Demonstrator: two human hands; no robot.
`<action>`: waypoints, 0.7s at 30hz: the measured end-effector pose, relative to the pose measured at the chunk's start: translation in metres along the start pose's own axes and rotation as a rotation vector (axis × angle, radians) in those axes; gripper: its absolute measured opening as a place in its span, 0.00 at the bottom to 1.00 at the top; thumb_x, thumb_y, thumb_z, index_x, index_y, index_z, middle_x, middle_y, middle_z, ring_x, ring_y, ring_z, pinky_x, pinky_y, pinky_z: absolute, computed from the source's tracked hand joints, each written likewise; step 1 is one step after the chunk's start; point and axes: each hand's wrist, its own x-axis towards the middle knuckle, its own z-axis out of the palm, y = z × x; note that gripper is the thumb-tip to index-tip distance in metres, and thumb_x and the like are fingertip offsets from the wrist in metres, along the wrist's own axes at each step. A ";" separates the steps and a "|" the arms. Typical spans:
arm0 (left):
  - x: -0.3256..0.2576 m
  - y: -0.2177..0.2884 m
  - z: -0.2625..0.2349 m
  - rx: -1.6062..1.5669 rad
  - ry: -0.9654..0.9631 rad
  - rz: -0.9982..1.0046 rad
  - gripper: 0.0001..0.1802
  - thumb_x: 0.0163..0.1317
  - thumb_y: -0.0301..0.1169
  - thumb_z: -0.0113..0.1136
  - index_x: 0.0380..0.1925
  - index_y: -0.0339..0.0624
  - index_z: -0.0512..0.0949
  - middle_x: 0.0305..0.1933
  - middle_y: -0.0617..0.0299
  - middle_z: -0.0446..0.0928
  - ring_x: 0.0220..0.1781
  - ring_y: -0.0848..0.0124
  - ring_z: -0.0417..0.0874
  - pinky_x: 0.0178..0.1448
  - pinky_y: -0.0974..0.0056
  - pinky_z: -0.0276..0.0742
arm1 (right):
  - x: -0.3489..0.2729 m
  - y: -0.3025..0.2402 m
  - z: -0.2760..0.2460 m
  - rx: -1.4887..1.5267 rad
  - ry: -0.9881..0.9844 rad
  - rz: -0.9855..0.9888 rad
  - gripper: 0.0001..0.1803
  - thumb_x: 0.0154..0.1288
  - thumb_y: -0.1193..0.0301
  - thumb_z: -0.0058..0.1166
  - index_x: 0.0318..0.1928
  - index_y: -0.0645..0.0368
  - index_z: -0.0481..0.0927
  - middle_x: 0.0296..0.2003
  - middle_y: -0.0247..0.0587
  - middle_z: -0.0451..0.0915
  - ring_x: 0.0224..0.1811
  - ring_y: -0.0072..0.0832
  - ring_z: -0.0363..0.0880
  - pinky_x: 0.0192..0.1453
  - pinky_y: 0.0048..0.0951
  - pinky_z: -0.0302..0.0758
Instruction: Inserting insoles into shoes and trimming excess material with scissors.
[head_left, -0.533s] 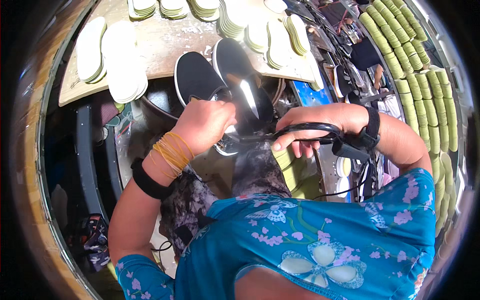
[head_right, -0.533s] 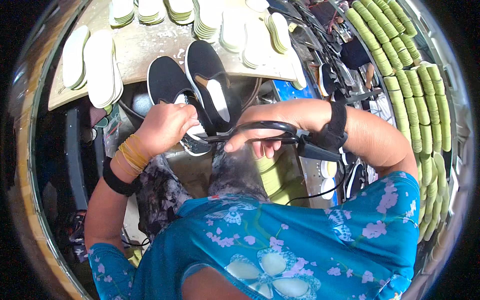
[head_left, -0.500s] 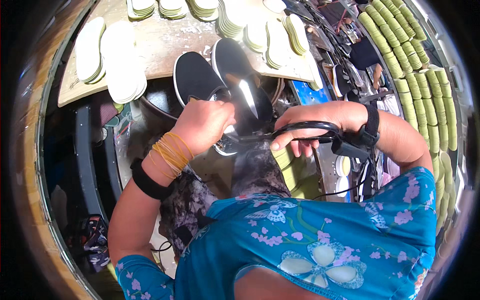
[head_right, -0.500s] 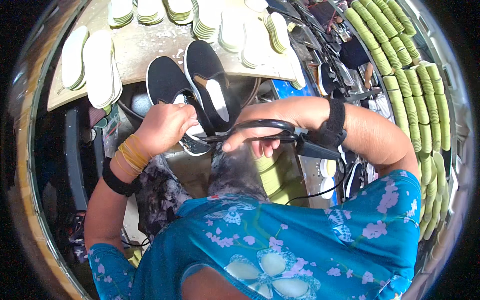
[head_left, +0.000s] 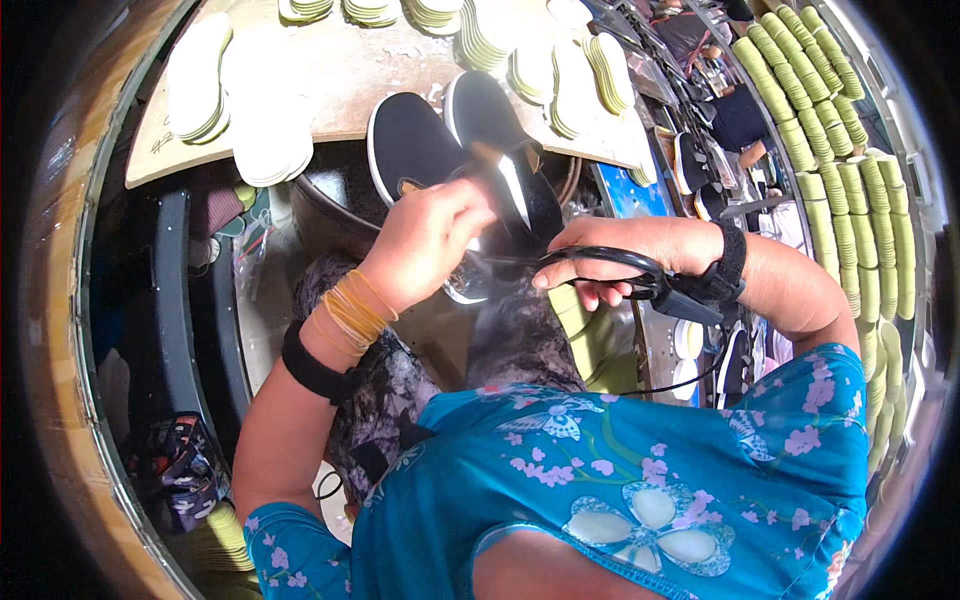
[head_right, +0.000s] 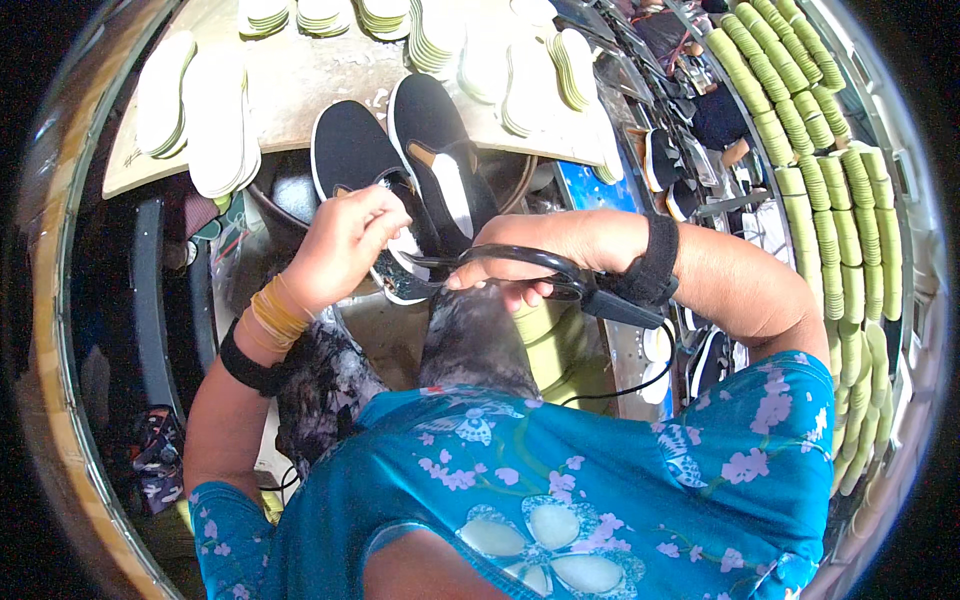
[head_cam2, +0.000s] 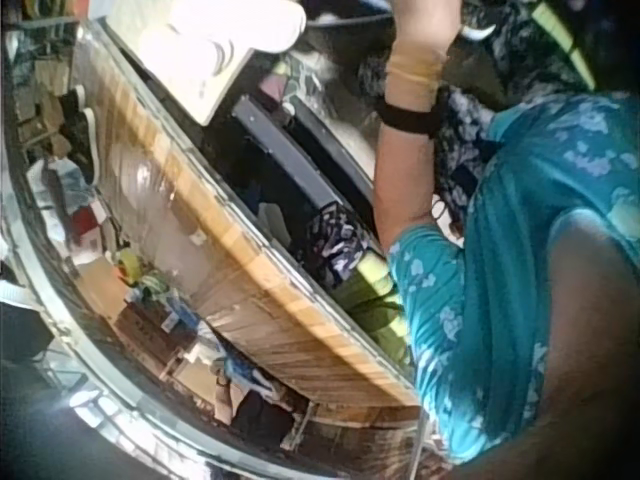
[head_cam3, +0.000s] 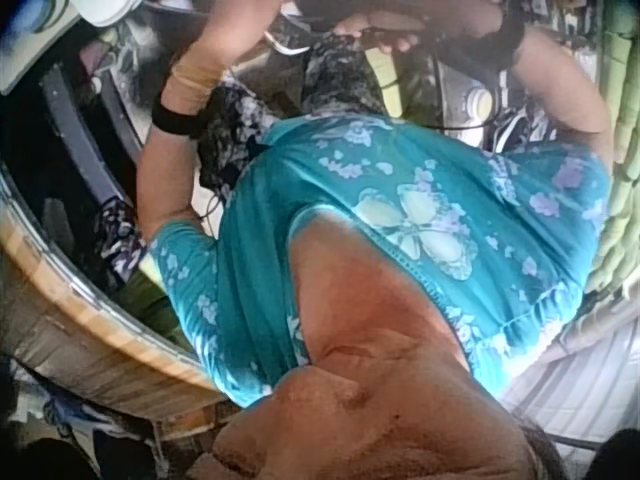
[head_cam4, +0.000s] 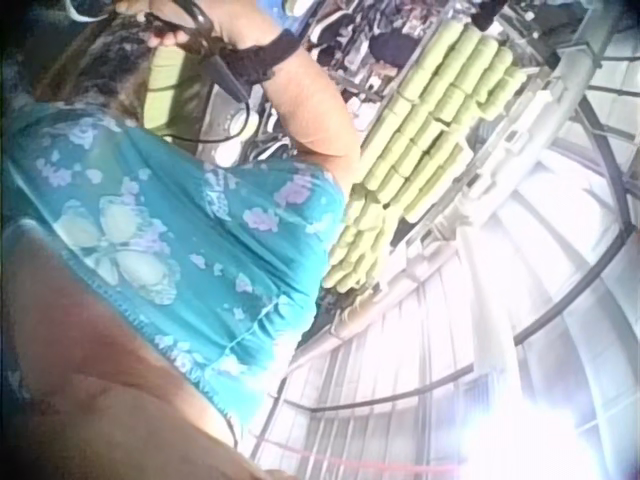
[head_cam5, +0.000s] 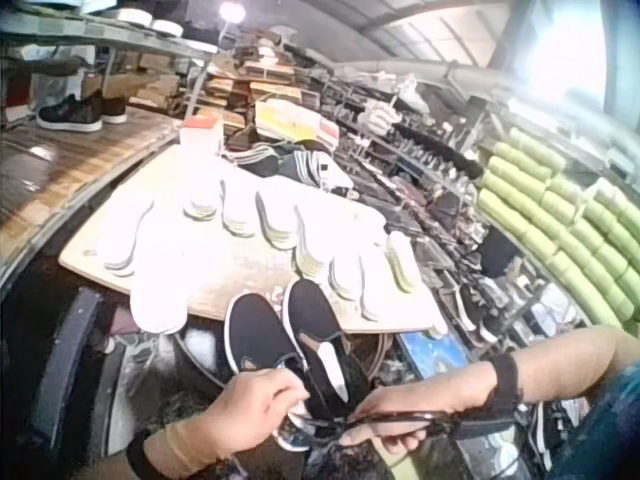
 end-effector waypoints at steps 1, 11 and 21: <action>-0.001 0.002 -0.002 -0.143 0.026 -0.055 0.07 0.63 0.27 0.51 0.29 0.36 0.73 0.23 0.61 0.73 0.27 0.72 0.76 0.33 0.69 0.71 | 0.001 0.000 0.000 0.037 0.002 0.021 0.26 0.63 0.49 0.49 0.25 0.62 0.75 0.15 0.34 0.74 0.13 0.15 0.67 0.17 0.18 0.63; -0.076 0.004 -0.011 -0.168 -0.066 -0.356 0.10 0.55 0.32 0.61 0.24 0.35 0.75 0.21 0.59 0.75 0.21 0.77 0.73 0.30 0.71 0.70 | -0.031 0.031 -0.002 0.277 0.165 -0.146 0.21 0.63 0.56 0.52 0.46 0.62 0.72 0.22 0.32 0.76 0.18 0.13 0.71 0.18 0.12 0.62; -0.070 0.009 0.060 0.545 0.170 -0.060 0.10 0.53 0.32 0.62 0.25 0.37 0.74 0.27 0.54 0.74 0.30 0.56 0.77 0.33 0.59 0.73 | -0.021 0.100 0.014 0.352 -0.142 -0.280 0.28 0.56 0.57 0.60 0.50 0.64 0.71 0.26 0.31 0.76 0.20 0.13 0.70 0.21 0.13 0.62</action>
